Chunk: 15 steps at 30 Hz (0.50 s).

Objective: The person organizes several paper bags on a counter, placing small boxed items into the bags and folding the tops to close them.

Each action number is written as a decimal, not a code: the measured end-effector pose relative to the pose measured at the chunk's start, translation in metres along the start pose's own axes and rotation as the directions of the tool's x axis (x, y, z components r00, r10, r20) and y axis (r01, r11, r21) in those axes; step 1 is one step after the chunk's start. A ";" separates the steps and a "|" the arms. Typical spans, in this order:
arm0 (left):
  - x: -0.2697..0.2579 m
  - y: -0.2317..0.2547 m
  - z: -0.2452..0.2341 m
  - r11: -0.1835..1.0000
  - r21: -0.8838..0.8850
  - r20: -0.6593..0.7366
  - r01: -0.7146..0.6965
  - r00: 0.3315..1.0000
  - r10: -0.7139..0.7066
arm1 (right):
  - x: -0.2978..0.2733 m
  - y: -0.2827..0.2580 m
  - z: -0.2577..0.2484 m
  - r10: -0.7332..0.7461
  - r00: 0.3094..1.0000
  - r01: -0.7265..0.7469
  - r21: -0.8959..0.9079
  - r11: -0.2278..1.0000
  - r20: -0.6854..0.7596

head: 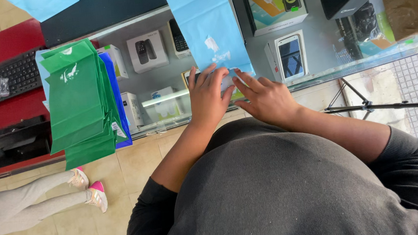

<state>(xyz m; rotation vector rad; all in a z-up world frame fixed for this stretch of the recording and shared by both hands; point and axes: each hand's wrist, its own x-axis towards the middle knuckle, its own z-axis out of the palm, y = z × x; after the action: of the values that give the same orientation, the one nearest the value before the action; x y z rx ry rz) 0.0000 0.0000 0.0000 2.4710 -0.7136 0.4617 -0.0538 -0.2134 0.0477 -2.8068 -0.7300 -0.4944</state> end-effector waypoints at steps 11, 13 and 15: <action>0.010 0.030 -0.012 0.985 -0.060 -0.126 -0.163 0.980 0.155 | 0.013 0.024 -0.002 0.157 0.957 -0.217 0.240 0.946 0.246; 0.022 0.051 -0.026 0.973 -0.076 -0.143 -0.216 0.969 0.204 | 0.013 0.035 -0.008 0.240 0.922 -0.337 0.321 0.885 0.305; 0.035 0.073 -0.040 0.947 0.003 -0.209 -0.322 0.926 0.315 | 0.007 0.052 -0.017 0.422 0.845 -0.509 0.733 0.451 0.328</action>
<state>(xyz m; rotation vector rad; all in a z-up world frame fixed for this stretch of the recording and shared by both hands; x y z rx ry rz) -0.0203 -0.0445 0.0763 2.2398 -1.0302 0.8095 -0.0266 -0.2598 0.0602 -1.9908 -0.0707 0.0997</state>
